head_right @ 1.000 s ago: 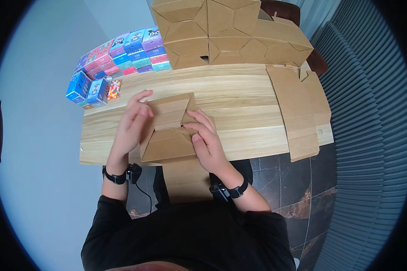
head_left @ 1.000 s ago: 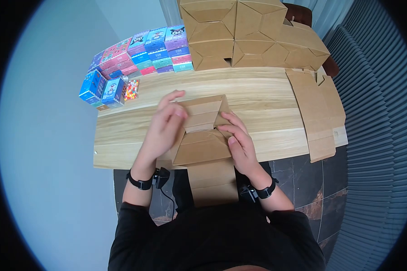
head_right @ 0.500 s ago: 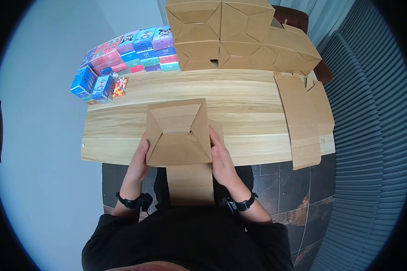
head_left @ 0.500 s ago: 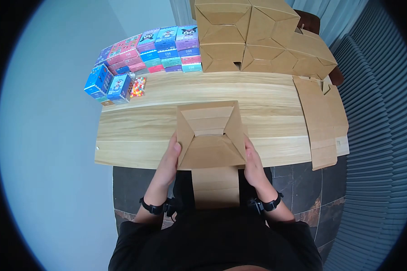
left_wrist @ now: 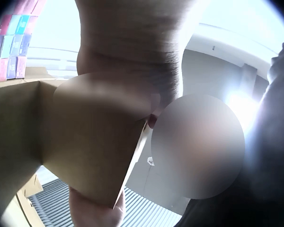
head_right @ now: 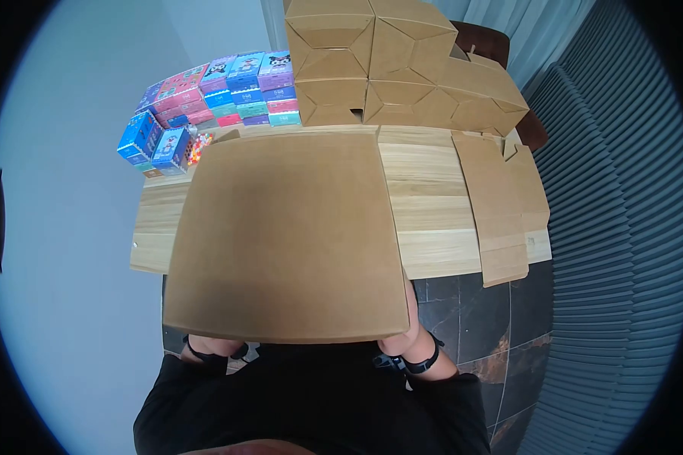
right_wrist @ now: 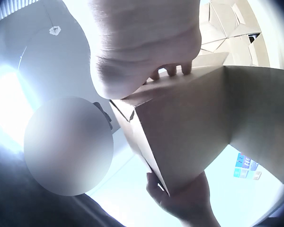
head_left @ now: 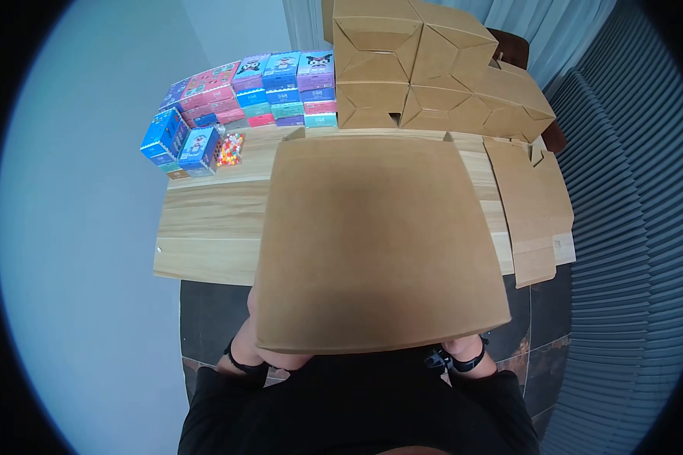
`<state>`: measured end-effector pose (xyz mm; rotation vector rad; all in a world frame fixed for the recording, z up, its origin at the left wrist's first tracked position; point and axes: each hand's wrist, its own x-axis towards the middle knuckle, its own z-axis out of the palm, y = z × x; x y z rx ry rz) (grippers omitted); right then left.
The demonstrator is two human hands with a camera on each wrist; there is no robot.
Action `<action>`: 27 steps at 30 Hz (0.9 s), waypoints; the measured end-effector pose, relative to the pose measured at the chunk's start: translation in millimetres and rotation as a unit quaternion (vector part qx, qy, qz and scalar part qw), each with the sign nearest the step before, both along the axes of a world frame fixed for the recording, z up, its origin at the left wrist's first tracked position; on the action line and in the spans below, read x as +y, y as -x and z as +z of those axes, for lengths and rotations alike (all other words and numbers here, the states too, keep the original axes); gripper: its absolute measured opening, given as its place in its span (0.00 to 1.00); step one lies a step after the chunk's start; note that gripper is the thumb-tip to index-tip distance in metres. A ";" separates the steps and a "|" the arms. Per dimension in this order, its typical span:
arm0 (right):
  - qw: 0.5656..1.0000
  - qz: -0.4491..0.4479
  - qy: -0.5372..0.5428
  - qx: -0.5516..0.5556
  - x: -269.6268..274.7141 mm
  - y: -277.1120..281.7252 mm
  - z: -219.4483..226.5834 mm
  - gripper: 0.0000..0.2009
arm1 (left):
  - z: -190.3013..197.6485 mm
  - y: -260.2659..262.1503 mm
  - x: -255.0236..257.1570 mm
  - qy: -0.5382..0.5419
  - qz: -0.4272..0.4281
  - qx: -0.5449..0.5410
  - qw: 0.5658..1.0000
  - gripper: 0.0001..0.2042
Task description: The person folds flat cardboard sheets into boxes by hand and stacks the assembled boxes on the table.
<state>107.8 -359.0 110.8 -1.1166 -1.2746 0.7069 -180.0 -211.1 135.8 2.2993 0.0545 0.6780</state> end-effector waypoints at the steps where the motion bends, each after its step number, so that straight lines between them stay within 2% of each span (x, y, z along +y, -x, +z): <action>1: 1.000 0.000 -0.001 -0.002 -1.8 -0.7 -2.7 0.34 | -4.8 -7.5 0.3 -0.006 0.045 -0.018 0.999 0.40; 2: 0.999 0.017 -0.008 0.050 1.3 1.0 7.8 0.35 | -2.5 -16.2 0.1 -0.012 0.089 -0.037 0.995 0.38; 3: 0.994 0.032 -0.015 0.102 3.8 2.7 13.9 0.37 | -12.2 -19.0 -0.4 -0.013 0.088 -0.040 0.995 0.38; 4: 0.994 -0.006 -0.073 0.086 4.9 4.8 -2.6 0.43 | -32.0 -21.2 -0.9 0.055 0.069 -0.094 0.992 0.35; 5: 0.994 -0.007 -0.074 0.085 4.4 4.4 -5.7 0.43 | -41.8 -25.8 -1.1 0.124 0.049 -0.145 0.980 0.32; 6: 0.995 -0.028 -0.056 0.075 4.1 3.7 -7.2 0.47 | -51.4 -30.9 -2.4 0.124 0.047 -0.145 0.980 0.32; 8: 0.996 -0.050 -0.038 0.065 2.5 1.8 -15.6 0.50 | -58.8 -45.2 -6.1 0.074 0.071 -0.233 0.967 0.29; 10: 0.984 -0.028 -0.066 0.162 -2.0 -0.1 -28.2 0.52 | -73.8 -42.5 -10.2 0.066 0.071 -0.209 0.973 0.28; 11: 0.984 -0.028 -0.067 0.161 -5.0 -0.7 -31.6 0.52 | -79.2 -41.0 -13.5 0.059 0.072 -0.184 0.978 0.27; 13: 0.991 -0.070 -0.015 0.112 -12.6 -0.7 -36.8 0.53 | -80.7 -37.1 -21.3 0.060 0.070 -0.157 0.983 0.26; 16: 0.994 -0.044 0.009 0.096 -27.3 -7.4 -46.5 0.49 | -84.7 -36.3 -29.1 0.067 0.064 -0.126 0.988 0.25; 21: 0.994 -0.076 0.016 0.075 -38.6 -8.0 -52.4 0.50 | -95.5 -44.5 -38.2 0.083 0.049 -0.140 0.985 0.23; 23: 0.994 -0.097 0.011 0.058 -41.4 -6.9 -52.9 0.50 | -90.7 -48.6 -36.1 0.051 0.030 -0.132 0.989 0.23; 26: 0.984 -0.128 -0.111 0.062 -35.1 -5.6 -52.0 0.47 | -79.1 -51.3 -29.5 0.034 0.008 -0.103 0.994 0.26; 27: 0.983 -0.131 -0.114 0.063 -36.3 -9.1 -51.1 0.47 | -82.7 -53.7 -31.1 0.032 0.004 -0.102 0.994 0.26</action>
